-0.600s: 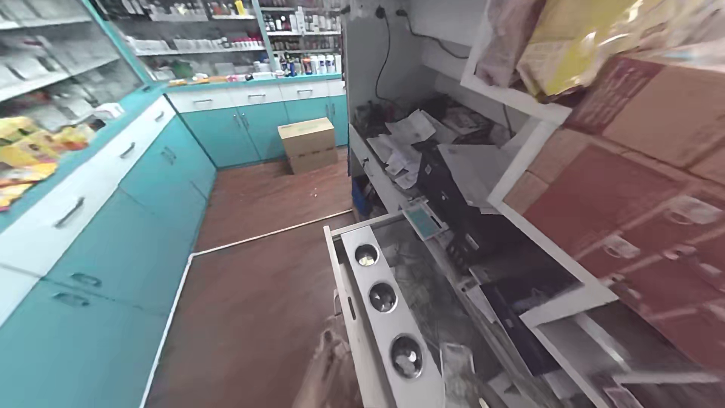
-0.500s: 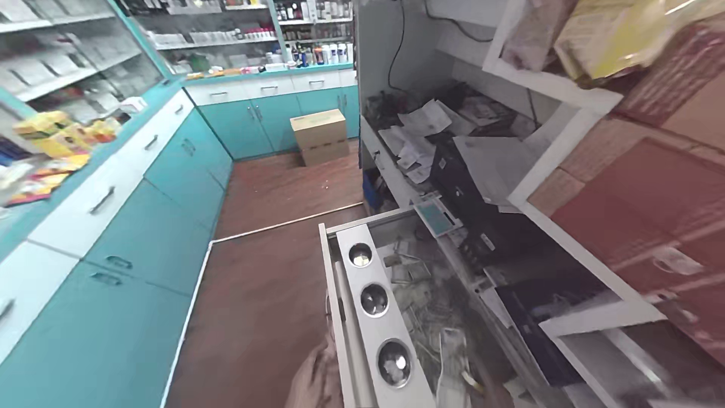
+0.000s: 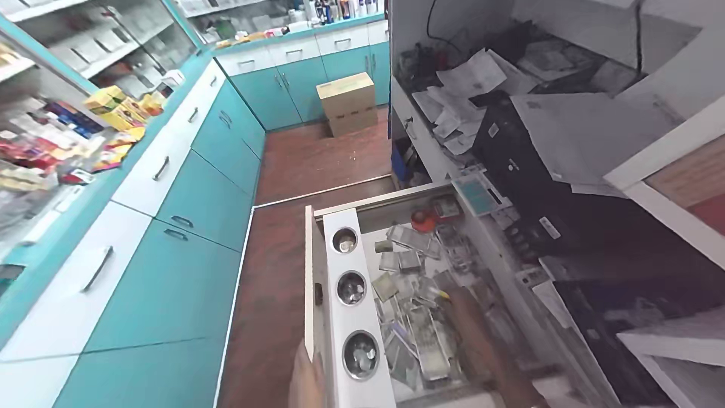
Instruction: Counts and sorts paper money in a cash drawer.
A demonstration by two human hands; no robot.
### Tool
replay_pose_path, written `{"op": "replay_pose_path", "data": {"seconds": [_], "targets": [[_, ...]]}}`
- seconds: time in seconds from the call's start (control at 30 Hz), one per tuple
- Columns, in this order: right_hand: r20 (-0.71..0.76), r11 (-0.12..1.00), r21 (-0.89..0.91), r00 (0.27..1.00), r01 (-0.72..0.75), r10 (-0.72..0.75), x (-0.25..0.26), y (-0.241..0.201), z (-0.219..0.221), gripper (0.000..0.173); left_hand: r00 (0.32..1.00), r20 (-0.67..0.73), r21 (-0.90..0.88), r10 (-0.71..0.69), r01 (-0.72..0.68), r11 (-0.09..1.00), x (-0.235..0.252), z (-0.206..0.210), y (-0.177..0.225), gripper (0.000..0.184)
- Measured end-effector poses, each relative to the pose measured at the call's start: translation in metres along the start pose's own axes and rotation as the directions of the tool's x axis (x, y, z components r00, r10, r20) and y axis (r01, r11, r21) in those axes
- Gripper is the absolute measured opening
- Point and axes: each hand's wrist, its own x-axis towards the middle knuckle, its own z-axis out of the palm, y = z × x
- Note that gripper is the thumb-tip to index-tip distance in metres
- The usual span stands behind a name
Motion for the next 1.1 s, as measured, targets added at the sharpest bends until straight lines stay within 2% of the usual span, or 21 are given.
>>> {"op": "replay_pose_path", "data": {"seconds": [0.17,0.2,0.23,0.3,0.4,0.5,0.57,0.63,0.7,0.77,0.87,0.93,1.0,1.03,1.1], "targets": [[0.279,0.995,-0.100,0.959,-0.026,0.053,-0.021,-0.004,-0.006,0.035,1.000,0.019,-0.015,0.009,-0.009,1.000,0.001,-0.006,-0.001,0.055],[0.284,0.992,-0.124,0.958,-0.011,0.046,-0.028,0.001,0.004,0.035,0.999,0.032,-0.009,0.007,-0.007,1.000,0.000,-0.008,-0.001,0.055],[0.246,0.990,-0.141,0.969,0.010,0.025,-0.036,0.004,0.015,0.037,0.999,0.045,0.001,0.008,-0.008,1.000,0.001,-0.009,-0.001,0.056],[0.134,0.989,-0.150,0.991,0.006,0.014,-0.038,0.010,0.038,0.051,0.997,0.072,-0.004,0.013,-0.013,1.000,0.005,-0.011,-0.001,0.056],[0.083,0.992,-0.119,0.995,-0.043,0.053,-0.035,0.008,0.047,0.046,0.994,0.090,-0.028,0.063,-0.060,0.998,0.006,-0.017,-0.004,0.056],[0.074,0.996,-0.077,0.996,-0.048,0.053,-0.033,0.010,0.032,0.043,0.979,0.002,-0.035,0.202,-0.201,0.979,0.011,-0.028,-0.004,0.054],[0.081,0.999,-0.026,0.996,-0.042,0.044,-0.039,0.014,0.017,0.040,0.942,-0.066,-0.019,0.329,-0.331,0.943,0.012,-0.034,0.004,0.052],[0.110,0.998,-0.046,0.993,-0.030,0.035,-0.036,0.020,0.016,0.041,0.916,-0.059,-0.035,0.396,-0.399,0.916,0.013,-0.036,0.024,0.048],[0.106,0.995,-0.096,0.994,-0.007,0.017,-0.025,0.027,0.038,0.045,0.876,-0.046,-0.048,0.480,-0.482,0.875,0.013,-0.029,0.045,0.043],[0.061,0.998,-0.067,0.998,0.009,-0.005,-0.015,0.031,0.056,0.044,0.825,-0.037,-0.071,0.564,-0.565,0.822,0.013,-0.019,0.062,0.039],[0.050,1.000,0.009,0.999,-0.017,0.016,-0.027,0.017,0.028,0.044,0.760,-0.053,-0.090,0.648,-0.650,0.755,0.010,-0.009,0.079,0.033],[0.025,0.992,0.127,1.000,-0.014,0.011,-0.036,0.015,0.003,0.046,0.753,-0.005,-0.204,0.658,-0.645,0.737,0.008,-0.003,0.082,0.031],[-0.032,0.956,0.289,0.998,-0.046,0.058,-0.043,0.015,-0.012,0.046,0.761,0.120,-0.341,0.638,-0.572,0.746,0.006,0.004,0.086,0.028],[-0.059,0.922,0.386,0.996,-0.033,0.060,-0.047,0.016,-0.015,0.051,0.760,0.171,-0.424,0.627,-0.518,0.743,0.006,0.011,0.087,0.027],[-0.040,0.826,0.563,0.999,-0.005,0.034,-0.056,0.012,-0.016,0.055,0.750,0.358,-0.590,0.555,-0.279,0.758,0.004,0.019,0.097,0.029]]}}
